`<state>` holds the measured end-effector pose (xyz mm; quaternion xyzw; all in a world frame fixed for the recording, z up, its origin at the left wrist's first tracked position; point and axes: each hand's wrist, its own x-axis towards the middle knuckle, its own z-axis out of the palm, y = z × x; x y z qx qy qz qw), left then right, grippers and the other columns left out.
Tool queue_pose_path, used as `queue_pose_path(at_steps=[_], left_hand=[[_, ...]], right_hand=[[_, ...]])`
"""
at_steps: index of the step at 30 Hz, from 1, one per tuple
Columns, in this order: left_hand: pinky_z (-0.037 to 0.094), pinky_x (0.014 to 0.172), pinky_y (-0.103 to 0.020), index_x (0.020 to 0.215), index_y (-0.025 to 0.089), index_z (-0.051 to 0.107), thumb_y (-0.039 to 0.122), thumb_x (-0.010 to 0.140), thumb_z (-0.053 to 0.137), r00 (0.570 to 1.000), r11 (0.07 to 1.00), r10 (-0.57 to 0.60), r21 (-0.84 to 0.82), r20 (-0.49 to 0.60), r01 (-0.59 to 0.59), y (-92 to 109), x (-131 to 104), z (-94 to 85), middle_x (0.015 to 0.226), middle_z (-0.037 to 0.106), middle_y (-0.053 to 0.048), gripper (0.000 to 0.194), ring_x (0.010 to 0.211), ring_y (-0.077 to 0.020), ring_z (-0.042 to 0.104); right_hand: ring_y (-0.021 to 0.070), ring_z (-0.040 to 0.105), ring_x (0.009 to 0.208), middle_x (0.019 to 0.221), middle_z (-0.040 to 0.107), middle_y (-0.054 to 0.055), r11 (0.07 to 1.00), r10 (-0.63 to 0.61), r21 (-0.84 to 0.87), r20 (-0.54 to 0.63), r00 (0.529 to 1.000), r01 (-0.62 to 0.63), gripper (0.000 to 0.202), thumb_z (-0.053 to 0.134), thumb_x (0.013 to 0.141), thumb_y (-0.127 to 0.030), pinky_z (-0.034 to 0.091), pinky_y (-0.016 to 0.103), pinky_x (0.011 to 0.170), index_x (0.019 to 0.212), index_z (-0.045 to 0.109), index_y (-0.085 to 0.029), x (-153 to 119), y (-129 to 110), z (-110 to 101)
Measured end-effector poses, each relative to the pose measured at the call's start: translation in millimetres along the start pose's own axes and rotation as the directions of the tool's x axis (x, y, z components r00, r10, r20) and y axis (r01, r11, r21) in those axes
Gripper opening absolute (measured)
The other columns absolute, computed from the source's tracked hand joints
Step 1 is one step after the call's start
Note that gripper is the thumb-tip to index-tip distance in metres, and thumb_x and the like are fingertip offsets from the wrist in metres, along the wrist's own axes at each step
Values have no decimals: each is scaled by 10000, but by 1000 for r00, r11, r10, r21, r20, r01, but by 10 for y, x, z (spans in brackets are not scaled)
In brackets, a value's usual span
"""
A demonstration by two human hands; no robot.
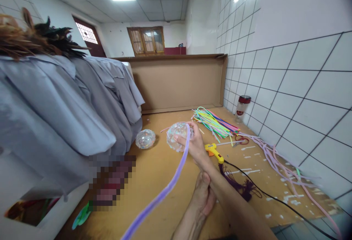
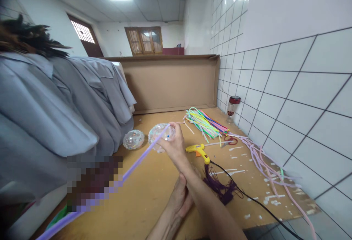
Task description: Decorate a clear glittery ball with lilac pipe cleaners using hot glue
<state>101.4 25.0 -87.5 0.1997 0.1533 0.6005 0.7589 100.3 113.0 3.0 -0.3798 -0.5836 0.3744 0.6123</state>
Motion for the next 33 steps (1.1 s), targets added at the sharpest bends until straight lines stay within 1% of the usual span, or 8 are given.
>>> queue_pose_path(at_steps=[7, 10, 12, 14, 17, 22, 27, 33], left_hand=[[462, 987, -406, 919, 153, 708, 516, 640, 831, 995, 996, -45, 83, 90, 37, 42, -75, 55, 939, 722, -107, 474, 1020, -289, 662], [459, 988, -391, 1072, 197, 648, 379, 649, 857, 997, 975, -18, 220, 78, 1, 223, -120, -200, 1093, 674, -102, 506, 1064, -259, 637], [485, 928, -359, 1074, 228, 615, 374, 590, 886, 987, 929, 158, 345, -41, -135, 458, -138, -460, 1105, 644, -78, 573, 1000, -229, 644], [489, 921, -372, 1147, 266, 558, 437, 580, 875, 927, 798, 367, 538, -76, -272, 759, -141, -675, 1205, 586, -83, 672, 1064, -246, 611], [373, 1088, -477, 1289, 281, 440, 469, 488, 898, 850, 439, 520, 828, 82, -348, 1189, -105, -727, 1394, 447, -113, 941, 1284, -325, 469], [227, 1180, -549, 1364, 256, 400, 382, 545, 879, 913, -5, 216, 935, 347, -355, 1453, 84, -383, 1565, 185, -151, 957, 1452, -379, 229], [278, 1176, -502, 1388, 241, 368, 258, 559, 843, 913, -14, 58, 915, 404, -404, 1418, 275, -415, 1487, 285, -147, 955, 1430, -350, 273], [377, 1107, -469, 1359, 221, 348, 249, 676, 720, 905, 53, 96, 906, 414, -420, 1374, 246, -575, 1350, 434, -133, 778, 1266, -310, 473]], right_hand=[[248, 574, 1054, 1143, 601, 65, 997, -35, -66, -11, 999, 34, 601, 774, 577, -340, 478, 391, 918, 1111, 524, -223, -13, -2, -64], [247, 561, 1074, 1169, 581, 62, 993, -70, -97, 14, 997, 71, 612, 756, 587, -343, 457, 405, 963, 1134, 507, -226, -55, 29, -196], [246, 551, 1105, 1198, 564, 65, 992, -89, -87, 79, 993, 96, 647, 748, 596, -336, 450, 401, 982, 1179, 488, -228, -100, 82, -304], [249, 543, 1130, 1224, 549, 73, 990, -98, -84, 145, 985, 111, 673, 747, 599, -324, 444, 394, 993, 1208, 476, -226, -151, 160, -395], [258, 538, 1147, 1235, 544, 81, 985, -100, -118, 196, 976, 125, 662, 751, 600, -308, 428, 402, 1012, 1201, 487, -223, -227, 302, -443], [268, 546, 1148, 1233, 547, 96, 990, -74, -96, 268, 961, 103, 648, 743, 615, -306, 454, 406, 985, 1201, 476, -229, -341, 526, -360], [267, 553, 1136, 1206, 545, 90, 980, -138, -99, 281, 950, 172, 674, 764, 592, -324, 457, 417, 997, 1199, 484, -235, -397, 716, -344], [321, 392, 1346, 1394, 392, 142, 956, -124, -211, 338, 933, 203, 640, 776, 623, -392, 396, 452, 1077, 1193, 536, -227, -446, 781, -373]])
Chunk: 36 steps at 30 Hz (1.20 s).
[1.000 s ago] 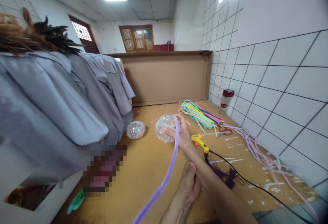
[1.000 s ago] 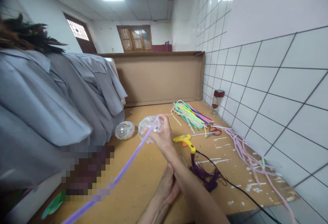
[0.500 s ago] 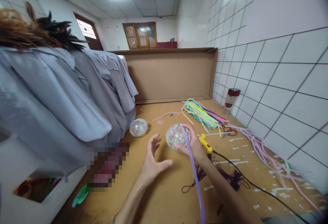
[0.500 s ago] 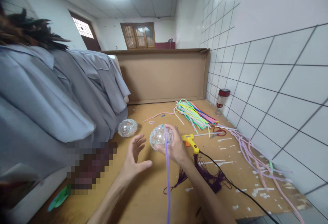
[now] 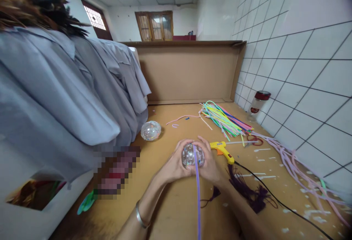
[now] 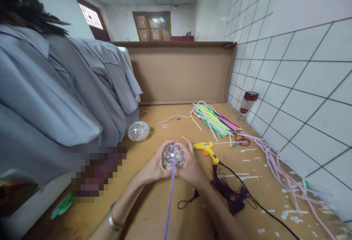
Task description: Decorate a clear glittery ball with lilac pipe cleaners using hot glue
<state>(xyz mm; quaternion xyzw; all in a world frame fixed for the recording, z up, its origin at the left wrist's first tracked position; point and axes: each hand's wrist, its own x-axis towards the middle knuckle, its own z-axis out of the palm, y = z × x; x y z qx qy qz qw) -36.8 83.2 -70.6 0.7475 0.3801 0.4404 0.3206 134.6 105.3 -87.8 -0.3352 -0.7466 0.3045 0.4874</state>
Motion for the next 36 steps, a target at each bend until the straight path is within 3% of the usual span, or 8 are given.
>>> queue_pose_path(at_steps=[8, 12, 17, 26, 31, 36], left_hand=[[392, 1088, -465, 1356, 213, 350, 249, 652, 732, 999, 999, -42, -29, -24, 41, 13, -42, 19, 1344, 450, -138, 802, 1248, -317, 488], [380, 1096, -471, 1352, 227, 365, 218, 621, 750, 999, 999, -29, 32, -22, 30, 22, -34, -6, 1336, 438, -126, 826, 1257, -315, 469], [399, 1080, -460, 1337, 241, 412, 224, 627, 749, 1000, 998, 9, 63, 29, -11, 17, -28, -19, 1311, 430, -110, 785, 1247, -299, 464], [400, 1090, -441, 1319, 231, 444, 186, 647, 745, 999, 997, 12, 75, 35, -14, 15, -34, -17, 1313, 443, -115, 737, 1269, -289, 460], [393, 1098, -455, 1333, 236, 439, 256, 552, 860, 997, 993, -34, 117, 64, 26, 2, -31, -29, 1326, 463, -119, 887, 1262, -303, 466], [435, 1047, -420, 1324, 230, 439, 190, 595, 757, 1000, 988, 2, 156, -12, 0, -58, -41, 31, 1282, 502, -103, 796, 1191, -276, 517]], right_hand=[[333, 343, 1384, 1458, 356, 159, 1000, 17, -2, 40, 999, -17, 809, 777, 633, -460, 319, 491, 1138, 1328, 444, -217, -16, 40, 15], [329, 389, 1359, 1473, 359, 149, 998, 58, 32, 46, 997, -60, 993, 780, 619, -463, 366, 487, 1112, 1457, 301, -231, -19, 40, 23], [326, 356, 1390, 1510, 327, 145, 993, 113, 27, 89, 990, -116, 1077, 773, 623, -430, 352, 495, 1126, 1516, 204, -236, -18, -7, 6], [325, 340, 1392, 1500, 334, 151, 990, 128, 41, 88, 988, -132, 1055, 771, 598, -343, 329, 502, 1133, 1503, 245, -222, 0, -18, -1], [319, 380, 1370, 1487, 369, 143, 980, 183, 57, 92, 979, -189, 1082, 778, 584, -306, 375, 494, 1100, 1517, 235, -240, -8, -31, -9], [322, 393, 1356, 1484, 363, 165, 978, 189, 63, 107, 976, -197, 1049, 768, 606, -343, 387, 492, 1090, 1505, 247, -203, 6, -34, -1]])
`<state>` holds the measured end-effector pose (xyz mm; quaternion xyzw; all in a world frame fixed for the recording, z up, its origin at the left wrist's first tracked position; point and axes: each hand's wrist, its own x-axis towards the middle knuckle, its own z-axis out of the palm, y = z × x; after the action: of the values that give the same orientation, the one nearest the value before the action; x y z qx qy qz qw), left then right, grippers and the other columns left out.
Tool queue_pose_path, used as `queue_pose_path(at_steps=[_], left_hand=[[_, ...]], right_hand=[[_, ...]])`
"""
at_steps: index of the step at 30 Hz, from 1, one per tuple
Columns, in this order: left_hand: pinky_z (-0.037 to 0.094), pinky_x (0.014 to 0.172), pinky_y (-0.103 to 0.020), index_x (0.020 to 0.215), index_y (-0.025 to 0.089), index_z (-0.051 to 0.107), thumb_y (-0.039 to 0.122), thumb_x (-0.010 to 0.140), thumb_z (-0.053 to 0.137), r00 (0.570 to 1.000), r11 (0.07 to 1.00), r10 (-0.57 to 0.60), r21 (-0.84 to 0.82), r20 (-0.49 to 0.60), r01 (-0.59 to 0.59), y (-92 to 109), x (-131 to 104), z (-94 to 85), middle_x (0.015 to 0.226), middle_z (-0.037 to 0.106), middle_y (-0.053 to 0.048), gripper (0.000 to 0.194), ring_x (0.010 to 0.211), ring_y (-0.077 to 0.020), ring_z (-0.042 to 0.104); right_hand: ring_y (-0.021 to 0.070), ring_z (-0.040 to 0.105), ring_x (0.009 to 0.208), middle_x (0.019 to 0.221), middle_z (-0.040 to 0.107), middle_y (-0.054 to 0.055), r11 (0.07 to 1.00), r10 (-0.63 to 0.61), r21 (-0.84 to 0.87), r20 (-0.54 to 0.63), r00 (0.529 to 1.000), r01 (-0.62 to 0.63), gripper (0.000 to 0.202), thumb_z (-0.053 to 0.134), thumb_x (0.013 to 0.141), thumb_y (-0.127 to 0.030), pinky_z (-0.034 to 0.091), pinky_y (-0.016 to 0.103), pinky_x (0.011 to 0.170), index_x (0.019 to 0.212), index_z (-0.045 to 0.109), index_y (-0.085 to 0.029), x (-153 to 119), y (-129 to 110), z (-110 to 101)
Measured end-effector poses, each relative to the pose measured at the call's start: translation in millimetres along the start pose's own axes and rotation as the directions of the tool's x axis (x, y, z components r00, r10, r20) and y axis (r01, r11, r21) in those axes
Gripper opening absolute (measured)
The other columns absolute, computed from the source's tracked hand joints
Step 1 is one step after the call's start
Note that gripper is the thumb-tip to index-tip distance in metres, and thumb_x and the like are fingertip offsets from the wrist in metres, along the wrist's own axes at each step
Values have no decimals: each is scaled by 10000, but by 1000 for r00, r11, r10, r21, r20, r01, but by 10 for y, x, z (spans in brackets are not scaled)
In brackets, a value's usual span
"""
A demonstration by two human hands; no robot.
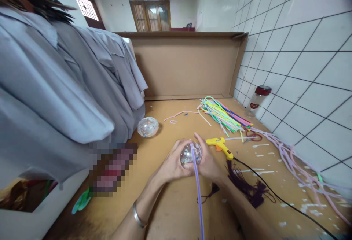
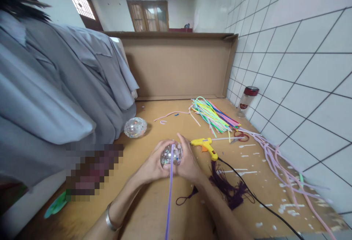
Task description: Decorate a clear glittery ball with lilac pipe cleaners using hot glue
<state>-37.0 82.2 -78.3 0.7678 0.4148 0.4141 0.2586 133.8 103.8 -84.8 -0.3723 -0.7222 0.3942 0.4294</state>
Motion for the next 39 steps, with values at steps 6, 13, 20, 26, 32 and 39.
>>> queue_pose_path(at_steps=[6, 13, 20, 26, 32, 39], left_hand=[[461, 1014, -417, 1299, 195, 482, 234, 555, 778, 989, 994, -107, -15, -103, 106, -39, 6, 94, 1229, 547, -106, 801, 1137, -284, 560], [479, 989, -426, 1254, 203, 521, 307, 522, 850, 965, 975, -220, -49, -144, 215, -30, 27, 142, 1205, 562, -99, 809, 1115, -285, 579], [477, 985, -426, 1262, 204, 522, 280, 493, 869, 965, 979, -203, -55, -167, 196, -107, 25, 157, 1211, 559, -100, 848, 1111, -284, 582], [477, 985, -407, 1249, 215, 544, 226, 490, 850, 962, 972, -231, -84, -147, 220, -56, 43, 120, 1191, 567, -83, 818, 1117, -274, 577], [486, 970, -399, 1254, 192, 530, 270, 472, 865, 941, 957, -289, -63, -175, 282, -17, 57, 124, 1203, 559, -91, 854, 1102, -273, 579], [469, 1011, -415, 1268, 220, 524, 254, 440, 891, 928, 933, -325, -219, -181, 284, -238, 59, 166, 1266, 555, -93, 906, 1153, -290, 572]], right_hand=[[324, 390, 1345, 1437, 421, 134, 976, -128, -188, -85, 988, 110, 845, 744, 688, -411, 326, 514, 1117, 1439, 401, -232, -11, -40, -76], [206, 605, 831, 832, 638, 36, 968, -218, -168, -210, 953, 185, 196, 522, 922, -336, 485, 352, 759, 888, 693, -246, 28, -179, -144], [210, 614, 925, 968, 674, 54, 960, -203, -228, -155, 967, 165, 250, 471, 915, -280, 467, 365, 846, 1092, 637, -222, 144, -208, -145], [210, 586, 855, 882, 658, 45, 867, -314, -390, 53, 948, 309, 225, 552, 868, -254, 408, 352, 786, 1056, 670, -221, 177, -297, -183], [196, 620, 821, 826, 696, 37, 888, -292, -362, 32, 956, 283, 180, 546, 912, -300, 416, 341, 789, 879, 705, -223, 286, -244, -195], [204, 653, 1022, 1081, 719, 62, 977, -168, -146, -84, 982, 155, 269, 540, 880, -331, 490, 354, 912, 1085, 671, -217, 323, -129, -189]])
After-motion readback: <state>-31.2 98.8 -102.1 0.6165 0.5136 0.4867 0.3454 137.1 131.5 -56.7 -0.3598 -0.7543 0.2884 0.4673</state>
